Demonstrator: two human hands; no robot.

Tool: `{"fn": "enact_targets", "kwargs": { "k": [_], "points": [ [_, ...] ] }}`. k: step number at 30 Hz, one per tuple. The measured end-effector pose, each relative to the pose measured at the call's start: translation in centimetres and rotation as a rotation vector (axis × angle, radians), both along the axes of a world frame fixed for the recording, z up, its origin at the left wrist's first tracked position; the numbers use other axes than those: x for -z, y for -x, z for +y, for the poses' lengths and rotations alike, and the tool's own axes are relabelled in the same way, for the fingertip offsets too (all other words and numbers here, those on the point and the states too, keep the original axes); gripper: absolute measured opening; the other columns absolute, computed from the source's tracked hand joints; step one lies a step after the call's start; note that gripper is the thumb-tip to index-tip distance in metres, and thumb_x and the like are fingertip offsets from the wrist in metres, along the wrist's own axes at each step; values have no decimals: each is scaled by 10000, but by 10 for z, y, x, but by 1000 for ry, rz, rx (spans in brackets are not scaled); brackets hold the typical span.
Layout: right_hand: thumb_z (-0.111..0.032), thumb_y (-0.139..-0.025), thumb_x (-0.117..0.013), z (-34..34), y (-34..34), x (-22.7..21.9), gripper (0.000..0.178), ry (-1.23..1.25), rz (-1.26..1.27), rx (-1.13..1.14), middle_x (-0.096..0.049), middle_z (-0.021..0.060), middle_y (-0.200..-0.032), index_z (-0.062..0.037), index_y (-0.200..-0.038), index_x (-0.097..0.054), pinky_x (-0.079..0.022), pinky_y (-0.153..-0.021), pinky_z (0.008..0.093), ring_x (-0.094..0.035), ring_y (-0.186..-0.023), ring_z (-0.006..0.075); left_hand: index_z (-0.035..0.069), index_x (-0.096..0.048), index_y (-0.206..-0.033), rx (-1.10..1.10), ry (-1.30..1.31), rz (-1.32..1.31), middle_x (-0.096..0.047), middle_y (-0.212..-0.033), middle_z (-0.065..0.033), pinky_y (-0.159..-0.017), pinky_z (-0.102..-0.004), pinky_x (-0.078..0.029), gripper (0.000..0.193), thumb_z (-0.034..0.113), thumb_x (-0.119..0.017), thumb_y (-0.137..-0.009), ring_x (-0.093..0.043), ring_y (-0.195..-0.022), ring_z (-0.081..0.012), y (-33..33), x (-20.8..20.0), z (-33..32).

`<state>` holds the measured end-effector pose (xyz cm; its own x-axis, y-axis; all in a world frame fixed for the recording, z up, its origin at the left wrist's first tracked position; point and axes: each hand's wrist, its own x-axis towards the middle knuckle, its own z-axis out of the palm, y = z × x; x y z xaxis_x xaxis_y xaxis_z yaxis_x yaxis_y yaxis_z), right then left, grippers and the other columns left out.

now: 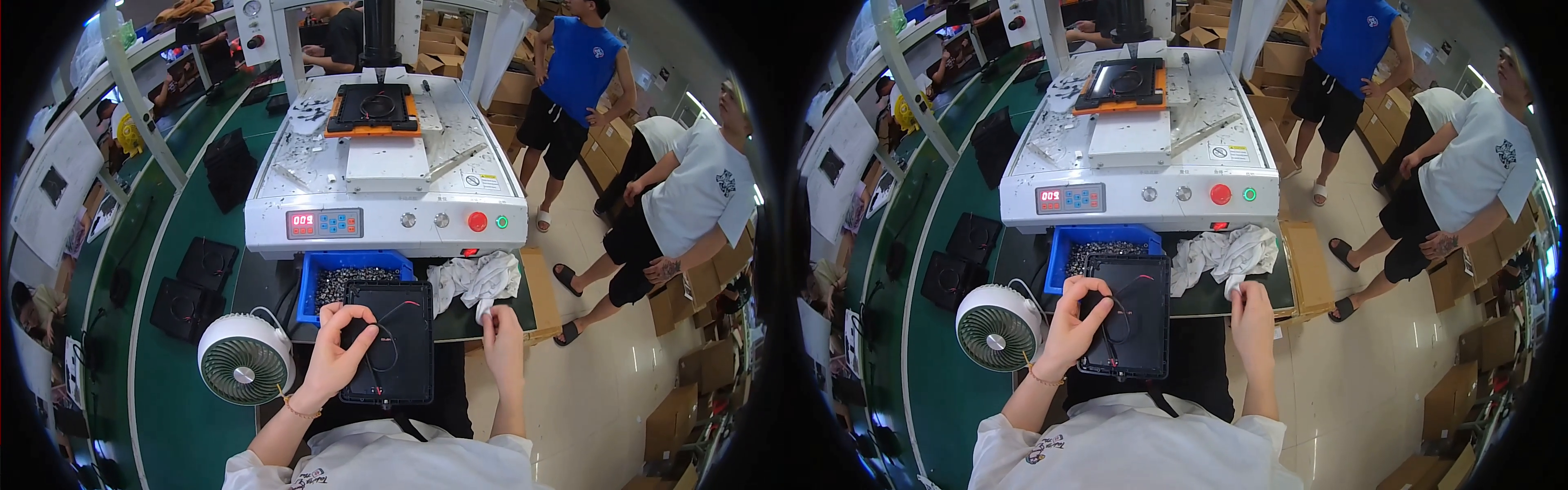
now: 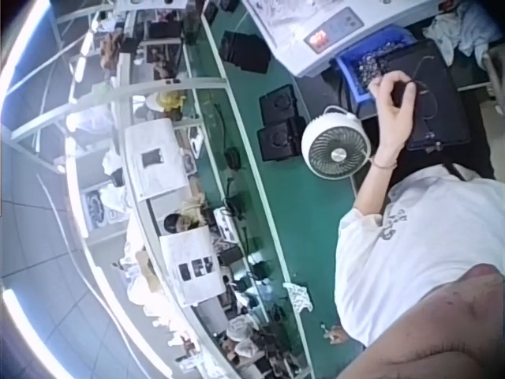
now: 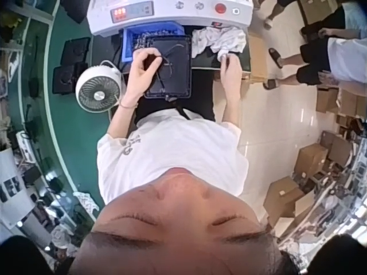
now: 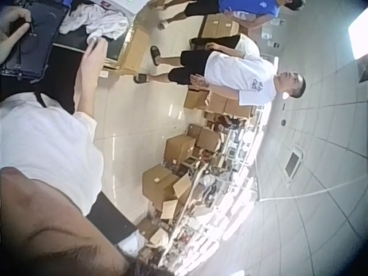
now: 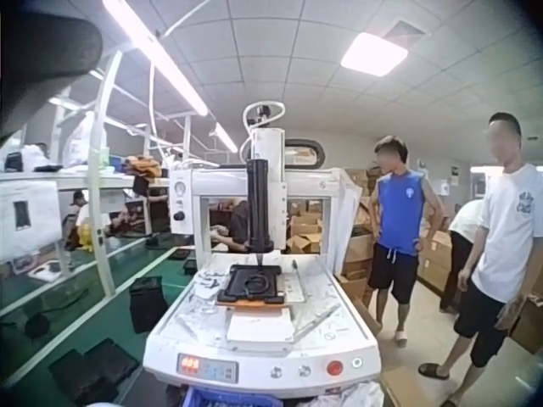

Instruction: Manually assembling electronic components into plastic housings and processing them through an automated machine.

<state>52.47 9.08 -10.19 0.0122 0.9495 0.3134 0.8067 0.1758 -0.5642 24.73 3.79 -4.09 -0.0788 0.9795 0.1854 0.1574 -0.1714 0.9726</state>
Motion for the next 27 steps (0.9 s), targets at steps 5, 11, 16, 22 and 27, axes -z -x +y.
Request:
{"fn": "enact_targets", "kwargs": {
  "k": [5,11,16,22,27],
  "points": [
    [-32,-891,-612,11,11,-34,66,-220,648,-243,-535,87,-1016,-10,-929,-564,-445,-847,288,-547,-955,188,71,-610,-965,-49,-38,105,-556,-997,-16,-1002,-327,-271,136,58,-680,-850,-355,-1065,-227,-6,0,1],
    [-25,-861,-648,37,18,-55,116,-208,543,-517,-614,115,-1126,-12,-947,-572,-424,-931,340,-578,-1070,268,72,-599,-970,-95,-98,276,-483,-1033,-62,-989,-310,-295,160,24,-678,-839,-385,-1081,-221,-18,-5,3],
    [-21,-791,-737,42,37,-65,155,-293,389,-584,-616,92,-999,-31,-910,-639,-488,-717,313,-606,-895,229,66,-605,-944,-126,-134,328,-573,-980,-19,-989,-345,-280,143,24,-680,-830,-353,-1058,-240,-23,-5,4],
    [-13,-737,-780,46,45,-64,183,-369,254,-675,-631,76,-975,-30,-883,-671,-501,-695,305,-617,-858,213,70,-604,-953,-112,-132,334,-579,-985,-29,-979,-382,-277,138,53,-679,-839,-334,-1054,-279,-26,-5,5],
    [-49,-722,-791,43,49,-69,192,-398,224,-661,-647,59,-965,-54,-880,-682,-484,-746,326,-623,-853,222,70,-606,-955,-132,-159,355,-580,-981,-31,-965,-374,-290,145,43,-681,-833,-341,-1043,-282,-30,-8,1]
  ]
}}
